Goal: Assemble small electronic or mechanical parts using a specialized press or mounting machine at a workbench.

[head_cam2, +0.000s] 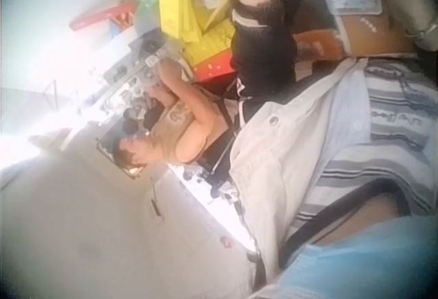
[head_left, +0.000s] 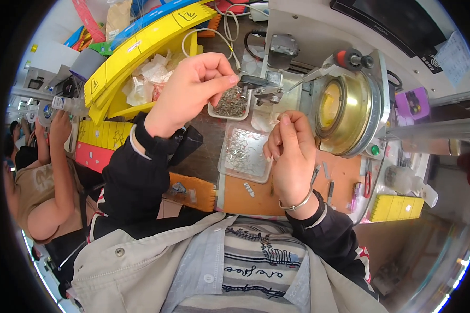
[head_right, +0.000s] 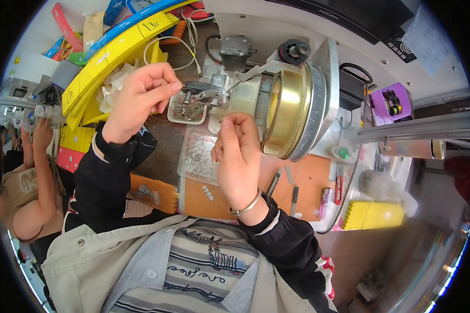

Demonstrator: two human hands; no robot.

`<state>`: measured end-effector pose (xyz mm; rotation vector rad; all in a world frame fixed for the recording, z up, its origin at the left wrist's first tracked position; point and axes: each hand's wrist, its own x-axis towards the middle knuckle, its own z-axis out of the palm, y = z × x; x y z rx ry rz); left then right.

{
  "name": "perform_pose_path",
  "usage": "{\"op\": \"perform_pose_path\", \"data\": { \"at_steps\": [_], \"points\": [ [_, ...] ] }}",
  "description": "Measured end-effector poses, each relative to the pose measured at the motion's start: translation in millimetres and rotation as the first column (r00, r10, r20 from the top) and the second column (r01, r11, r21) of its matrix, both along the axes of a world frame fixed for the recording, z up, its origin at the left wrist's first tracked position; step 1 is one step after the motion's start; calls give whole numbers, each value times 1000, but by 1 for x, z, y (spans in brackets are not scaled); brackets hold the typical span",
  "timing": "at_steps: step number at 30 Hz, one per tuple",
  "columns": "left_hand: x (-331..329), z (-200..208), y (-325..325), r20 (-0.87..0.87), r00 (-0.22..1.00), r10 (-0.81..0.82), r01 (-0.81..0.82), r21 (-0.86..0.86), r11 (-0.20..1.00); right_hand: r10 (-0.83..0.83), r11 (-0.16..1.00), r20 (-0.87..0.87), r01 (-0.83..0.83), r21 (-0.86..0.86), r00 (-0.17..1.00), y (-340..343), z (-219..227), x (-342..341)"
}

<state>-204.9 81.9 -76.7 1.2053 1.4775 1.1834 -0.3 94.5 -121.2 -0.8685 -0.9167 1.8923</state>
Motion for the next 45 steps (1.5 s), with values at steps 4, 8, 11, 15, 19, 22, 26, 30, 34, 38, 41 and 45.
{"op": "perform_pose_path", "data": {
  "at_steps": [4,8,11,15,19,22,26,30,34,38,41,45],
  "points": [
    [-22,-14,8,299,946,-123,163,-114,980,14,998,-80,-19,-55,997,-1,5,-1],
    [-34,-19,18,467,853,-233,347,-173,922,-60,965,-157,17,-262,986,0,5,-1],
    [-38,-20,25,454,854,-253,370,-190,909,-99,951,-195,35,-306,976,1,4,-1],
    [-35,-15,27,379,878,-291,393,-228,891,-132,940,-266,35,-339,955,2,3,0],
    [-27,-23,26,-7,962,-274,267,-203,942,-98,952,-293,4,-306,951,3,-3,1],
    [-19,-17,25,-594,801,-79,142,60,988,-161,941,-219,83,-327,962,7,0,-6],
    [-8,6,33,-566,824,23,115,207,972,-238,928,-193,163,-336,952,14,-3,-21],
    [9,13,47,-451,882,-139,279,261,924,-299,895,-161,218,-389,941,28,8,-35],
    [9,5,63,-438,828,-349,480,236,845,-272,911,-143,207,-355,952,37,8,-38],
    [14,3,65,-457,814,-359,494,220,842,-261,923,-121,210,-324,958,39,9,-46],
    [16,7,65,-543,787,-292,471,225,853,-277,921,-94,236,-311,956,41,9,-48],
    [31,6,60,-659,750,-52,365,347,864,-284,922,-81,249,-298,955,34,6,-44]
  ]
}}
